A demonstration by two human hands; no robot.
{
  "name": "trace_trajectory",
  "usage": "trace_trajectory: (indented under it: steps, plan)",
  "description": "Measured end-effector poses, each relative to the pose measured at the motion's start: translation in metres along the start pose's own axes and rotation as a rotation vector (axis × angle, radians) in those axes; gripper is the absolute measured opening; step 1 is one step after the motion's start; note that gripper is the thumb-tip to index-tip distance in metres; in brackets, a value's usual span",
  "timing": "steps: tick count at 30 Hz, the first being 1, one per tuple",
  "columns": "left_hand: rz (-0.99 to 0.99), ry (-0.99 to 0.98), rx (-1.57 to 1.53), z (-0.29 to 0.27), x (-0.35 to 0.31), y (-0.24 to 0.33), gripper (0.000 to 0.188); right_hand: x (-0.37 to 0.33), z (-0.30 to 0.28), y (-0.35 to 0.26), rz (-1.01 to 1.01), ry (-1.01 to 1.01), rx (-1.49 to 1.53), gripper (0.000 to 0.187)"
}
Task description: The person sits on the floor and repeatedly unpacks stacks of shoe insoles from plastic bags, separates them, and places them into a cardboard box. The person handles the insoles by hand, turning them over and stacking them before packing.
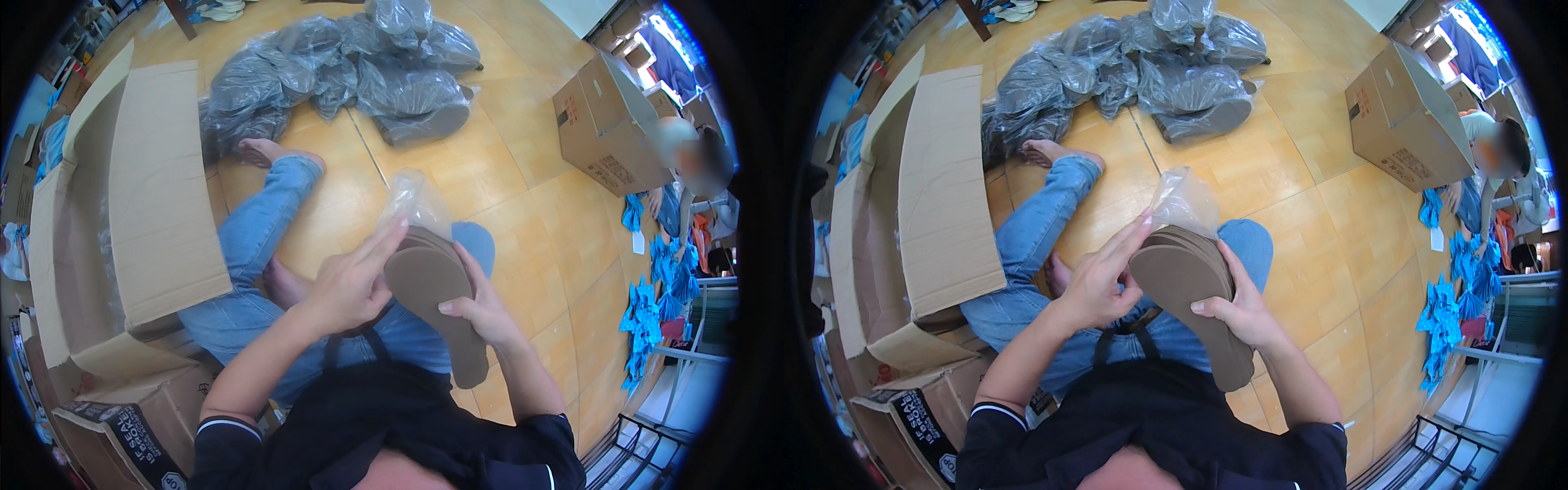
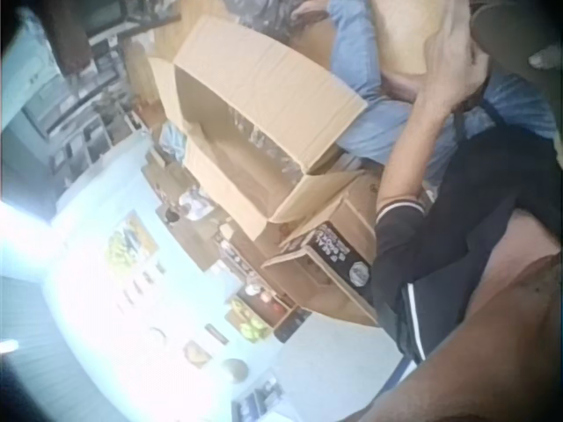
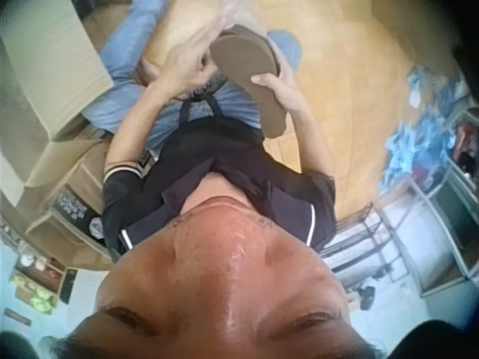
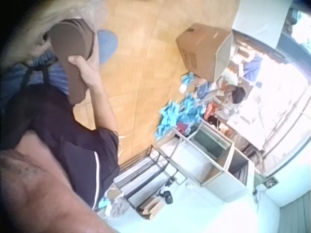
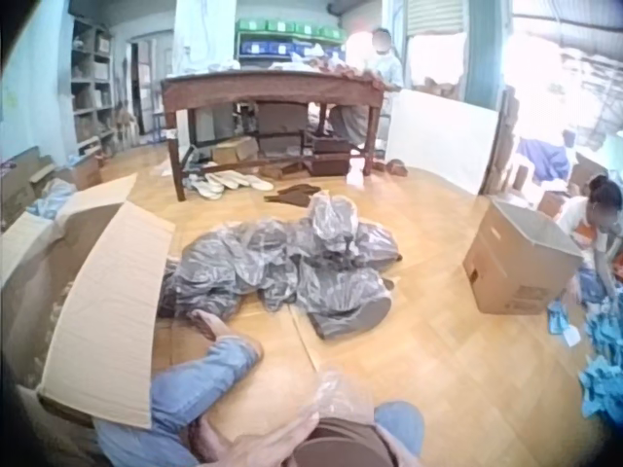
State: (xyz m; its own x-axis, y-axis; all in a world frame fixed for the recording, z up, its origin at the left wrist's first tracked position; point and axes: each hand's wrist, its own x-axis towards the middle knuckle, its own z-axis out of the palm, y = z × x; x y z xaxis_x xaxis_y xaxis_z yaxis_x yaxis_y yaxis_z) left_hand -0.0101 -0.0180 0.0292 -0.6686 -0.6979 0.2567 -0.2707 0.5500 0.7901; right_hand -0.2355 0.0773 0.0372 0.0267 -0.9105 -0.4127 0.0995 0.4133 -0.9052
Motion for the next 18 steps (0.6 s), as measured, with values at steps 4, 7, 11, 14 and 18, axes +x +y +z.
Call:
trace_trajectory:
  steps: [4,7,11,14,18]
  plan:
    - [0.067,0.136,0.251,0.005,-0.003,-0.001,0.075,0.003,0.003,0.005,0.051,0.113,0.070,0.102]
    - [0.290,0.014,0.526,0.017,-0.005,0.008,0.062,0.007,0.006,0.010,0.059,0.119,0.042,0.100]
    - [0.366,0.022,0.461,0.047,-0.011,0.017,0.056,0.015,0.009,0.020,0.034,0.079,0.256,0.091]
    - [0.378,-0.008,0.310,0.059,-0.026,0.012,0.057,0.013,0.008,0.027,0.077,0.077,0.563,0.077]
    - [0.484,0.120,0.143,0.061,-0.034,-0.001,0.048,0.010,0.005,0.030,0.024,-0.021,0.860,0.053]
